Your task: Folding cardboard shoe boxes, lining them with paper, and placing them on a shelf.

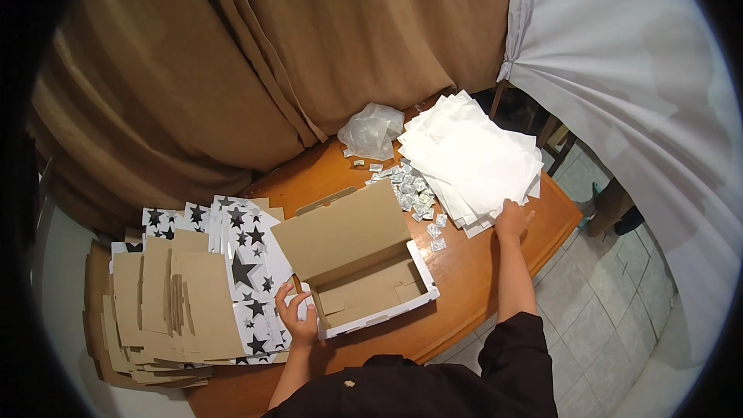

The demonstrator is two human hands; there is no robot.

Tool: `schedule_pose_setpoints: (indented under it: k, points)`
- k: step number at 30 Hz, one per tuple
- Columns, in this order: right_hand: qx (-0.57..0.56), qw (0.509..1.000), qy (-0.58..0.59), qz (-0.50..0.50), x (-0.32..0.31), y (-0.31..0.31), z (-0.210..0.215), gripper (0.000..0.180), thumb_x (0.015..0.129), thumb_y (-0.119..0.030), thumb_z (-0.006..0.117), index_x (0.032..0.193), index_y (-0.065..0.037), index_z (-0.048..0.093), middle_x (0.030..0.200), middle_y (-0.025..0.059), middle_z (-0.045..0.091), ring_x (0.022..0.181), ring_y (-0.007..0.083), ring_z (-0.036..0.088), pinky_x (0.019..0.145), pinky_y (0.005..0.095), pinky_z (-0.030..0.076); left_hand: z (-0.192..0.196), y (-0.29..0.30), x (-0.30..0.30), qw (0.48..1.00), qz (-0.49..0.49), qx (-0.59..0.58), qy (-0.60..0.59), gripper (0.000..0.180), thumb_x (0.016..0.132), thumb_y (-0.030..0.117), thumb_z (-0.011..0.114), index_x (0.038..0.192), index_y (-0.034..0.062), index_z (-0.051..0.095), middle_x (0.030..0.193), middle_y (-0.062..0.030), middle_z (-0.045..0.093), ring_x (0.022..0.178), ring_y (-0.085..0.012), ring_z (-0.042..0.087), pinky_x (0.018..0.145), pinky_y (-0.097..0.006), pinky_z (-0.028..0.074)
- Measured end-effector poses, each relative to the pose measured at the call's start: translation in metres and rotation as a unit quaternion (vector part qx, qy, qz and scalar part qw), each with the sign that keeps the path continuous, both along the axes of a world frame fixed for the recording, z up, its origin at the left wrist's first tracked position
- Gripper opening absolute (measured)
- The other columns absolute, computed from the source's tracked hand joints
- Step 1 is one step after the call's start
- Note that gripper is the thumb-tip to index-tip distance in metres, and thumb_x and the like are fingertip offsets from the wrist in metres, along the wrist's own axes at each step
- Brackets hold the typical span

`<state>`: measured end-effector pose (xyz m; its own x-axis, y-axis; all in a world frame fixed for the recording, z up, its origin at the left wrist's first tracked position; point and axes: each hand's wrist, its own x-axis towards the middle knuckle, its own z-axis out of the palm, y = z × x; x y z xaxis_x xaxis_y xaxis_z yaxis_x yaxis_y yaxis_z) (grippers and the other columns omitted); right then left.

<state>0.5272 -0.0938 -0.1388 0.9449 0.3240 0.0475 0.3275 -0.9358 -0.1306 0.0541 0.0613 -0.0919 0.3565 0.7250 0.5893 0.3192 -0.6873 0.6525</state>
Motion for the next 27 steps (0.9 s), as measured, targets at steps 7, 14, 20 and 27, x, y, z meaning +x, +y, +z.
schedule_pose_setpoints:
  k: [7, 14, 20, 27]
  points:
    - [0.04, 0.98, -0.177, 0.087, -0.007, -0.012, -0.016, 0.008, 0.077, -0.007, 0.056, 0.079, -0.01, 0.062, 0.079, 0.007, 0.062, 0.088, 0.0258, 0.058, 0.103, 0.0611, 0.022, 0.0, -0.004, 0.013, 0.999, -0.032, -0.02, -0.021, 0.024, 0.064, 0.002, 0.056, 0.086, 0.0047, 0.065, 0.115, -0.0162, 0.048, 0.115, -0.0345, 0.043, 0.101, -0.044, 0.031]
    - [0.077, 0.973, -0.183, 0.116, -0.026, -0.02, -0.002, 0.005, 0.077, -0.009, 0.057, 0.076, -0.01, 0.062, 0.08, 0.0049, 0.062, 0.086, 0.0244, 0.057, 0.102, 0.0587, 0.024, 0.009, -0.003, 0.009, 0.998, -0.047, -0.037, -0.021, 0.021, 0.066, 0.003, 0.058, 0.086, 0.0039, 0.065, 0.113, -0.0167, 0.048, 0.111, -0.0331, 0.046, 0.098, -0.042, 0.035]
    - [0.288, 0.928, -0.152, 0.182, -0.107, -0.015, 0.039, 0.008, 0.078, -0.016, 0.06, 0.082, -0.01, 0.064, 0.083, 0.0048, 0.061, 0.086, 0.0246, 0.056, 0.098, 0.0536, 0.028, 0.014, -0.005, 0.011, 0.998, -0.048, -0.043, -0.022, 0.016, 0.073, 0.0, 0.056, 0.087, 0.0018, 0.065, 0.097, -0.014, 0.057, 0.095, -0.0278, 0.055, 0.085, -0.035, 0.043]
    - [0.341, 0.874, -0.037, 0.343, -0.259, -0.026, 0.049, 0.011, 0.071, -0.013, 0.064, 0.083, -0.014, 0.062, 0.091, 0.0006, 0.063, 0.091, 0.0196, 0.059, 0.1, 0.0573, 0.024, 0.026, -0.018, 0.035, 0.971, -0.117, -0.193, 0.079, 0.027, 0.087, 0.031, 0.055, 0.092, 0.0086, 0.068, 0.102, -0.0088, 0.062, 0.102, -0.0262, 0.055, 0.097, -0.043, 0.03]
